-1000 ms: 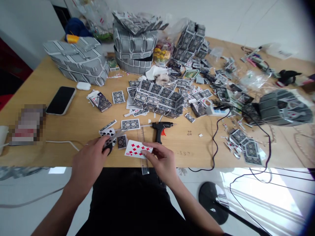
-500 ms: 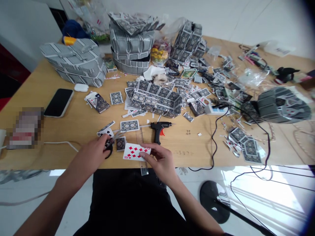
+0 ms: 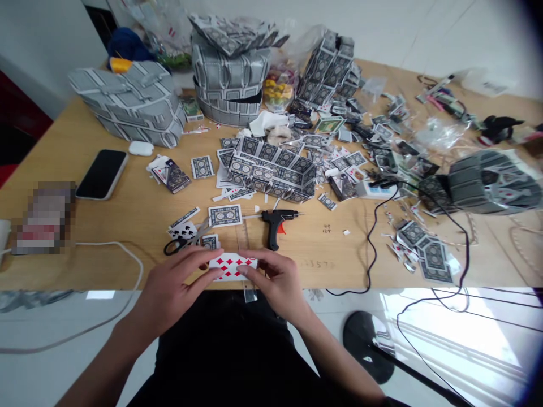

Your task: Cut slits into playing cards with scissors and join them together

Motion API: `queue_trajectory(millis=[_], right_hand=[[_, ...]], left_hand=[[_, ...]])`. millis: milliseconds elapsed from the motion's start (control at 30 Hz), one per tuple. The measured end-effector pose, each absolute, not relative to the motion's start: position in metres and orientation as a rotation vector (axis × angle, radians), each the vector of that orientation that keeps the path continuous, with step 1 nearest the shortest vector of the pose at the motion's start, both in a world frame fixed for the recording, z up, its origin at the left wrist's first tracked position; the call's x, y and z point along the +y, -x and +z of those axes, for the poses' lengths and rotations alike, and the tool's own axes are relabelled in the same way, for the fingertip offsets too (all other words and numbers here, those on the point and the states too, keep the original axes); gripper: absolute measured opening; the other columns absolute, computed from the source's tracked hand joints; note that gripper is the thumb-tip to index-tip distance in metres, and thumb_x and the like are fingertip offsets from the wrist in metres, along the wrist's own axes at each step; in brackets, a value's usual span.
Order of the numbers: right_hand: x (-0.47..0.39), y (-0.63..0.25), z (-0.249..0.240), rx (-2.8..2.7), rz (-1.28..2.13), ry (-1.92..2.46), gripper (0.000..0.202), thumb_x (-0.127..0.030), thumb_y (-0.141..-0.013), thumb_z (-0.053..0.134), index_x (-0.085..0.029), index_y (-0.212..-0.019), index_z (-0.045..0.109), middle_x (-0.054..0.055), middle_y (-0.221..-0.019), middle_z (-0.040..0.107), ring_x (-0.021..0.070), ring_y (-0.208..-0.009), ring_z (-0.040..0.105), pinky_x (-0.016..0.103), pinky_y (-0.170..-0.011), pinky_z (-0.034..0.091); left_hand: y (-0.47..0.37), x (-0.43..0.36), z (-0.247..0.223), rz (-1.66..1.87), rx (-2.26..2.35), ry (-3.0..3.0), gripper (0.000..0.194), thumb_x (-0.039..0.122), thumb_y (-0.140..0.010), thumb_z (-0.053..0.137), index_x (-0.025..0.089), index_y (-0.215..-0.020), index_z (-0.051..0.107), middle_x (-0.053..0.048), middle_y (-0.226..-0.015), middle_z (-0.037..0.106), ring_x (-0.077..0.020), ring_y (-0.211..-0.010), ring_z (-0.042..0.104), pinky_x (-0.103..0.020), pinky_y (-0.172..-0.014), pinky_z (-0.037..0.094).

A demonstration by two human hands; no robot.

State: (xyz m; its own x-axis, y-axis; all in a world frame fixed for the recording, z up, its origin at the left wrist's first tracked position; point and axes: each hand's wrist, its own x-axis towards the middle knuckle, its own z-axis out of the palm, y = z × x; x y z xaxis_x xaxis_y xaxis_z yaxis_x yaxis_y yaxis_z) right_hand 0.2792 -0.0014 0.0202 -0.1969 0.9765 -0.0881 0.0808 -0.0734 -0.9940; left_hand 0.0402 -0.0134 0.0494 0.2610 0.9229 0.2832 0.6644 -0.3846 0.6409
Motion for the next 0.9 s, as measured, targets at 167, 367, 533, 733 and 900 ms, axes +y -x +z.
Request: queue_trajectory(millis=[167,367,533,733,900], right_hand=[[-0.004,-0.280,0.024,-1.459,1.255,1.193,0.023,-0.027,-0.094,0.085,-0.030,-0.117,0.087,0.005,-0.102,0.086,0.0195,-0.082,0.075,0.033,-0.076,0.060],[-0.007,-0.278,0.028,-1.593,1.102,1.160,0.025,-0.022,-0.099,0.080,-0.032,-0.121,0.086,0.006,-0.108,0.086,0.0234,-0.093,0.079,0.036,-0.085,0.065],[-0.006,-0.278,0.030,-1.680,0.995,1.166,0.024,-0.017,-0.103,0.073,-0.030,-0.118,0.087,0.008,-0.102,0.076,0.0221,-0.093,0.075,0.034,-0.084,0.063],[-0.006,-0.279,0.031,-1.721,0.948,1.182,0.014,-0.020,-0.104,0.072,-0.024,-0.105,0.085,0.011,-0.119,0.068,0.0249,-0.112,0.072,0.036,-0.094,0.061],[-0.003,-0.278,0.036,-1.864,1.063,1.015,0.013,-0.022,-0.109,0.064,-0.023,-0.107,0.077,0.007,-0.103,0.079,0.0225,-0.098,0.074,0.036,-0.091,0.059]], left_hand=[[-0.043,-0.015,0.047,0.945,1.453,-2.193,0.022,0.034,-0.104,0.073,0.024,-0.124,0.076,-0.001,-0.105,0.081,-0.0140,-0.085,0.078,-0.020,-0.078,0.062],[-0.045,-0.019,0.049,0.908,1.447,-2.192,0.014,0.027,-0.105,0.070,0.023,-0.116,0.078,0.000,-0.103,0.079,-0.0136,-0.087,0.078,-0.019,-0.075,0.061],[-0.048,-0.018,0.045,0.931,1.429,-2.230,0.013,0.019,-0.106,0.068,0.023,-0.112,0.078,0.000,-0.102,0.078,-0.0130,-0.090,0.077,-0.020,-0.084,0.059],[-0.048,-0.019,0.045,0.965,1.445,-2.216,0.015,0.013,-0.103,0.070,0.024,-0.105,0.080,-0.001,-0.097,0.066,-0.0118,-0.082,0.069,-0.021,-0.077,0.054],[-0.053,-0.020,0.047,0.967,1.352,-2.137,0.017,0.009,-0.102,0.068,0.023,-0.101,0.078,-0.002,-0.101,0.069,-0.0147,-0.092,0.071,-0.023,-0.088,0.056]])
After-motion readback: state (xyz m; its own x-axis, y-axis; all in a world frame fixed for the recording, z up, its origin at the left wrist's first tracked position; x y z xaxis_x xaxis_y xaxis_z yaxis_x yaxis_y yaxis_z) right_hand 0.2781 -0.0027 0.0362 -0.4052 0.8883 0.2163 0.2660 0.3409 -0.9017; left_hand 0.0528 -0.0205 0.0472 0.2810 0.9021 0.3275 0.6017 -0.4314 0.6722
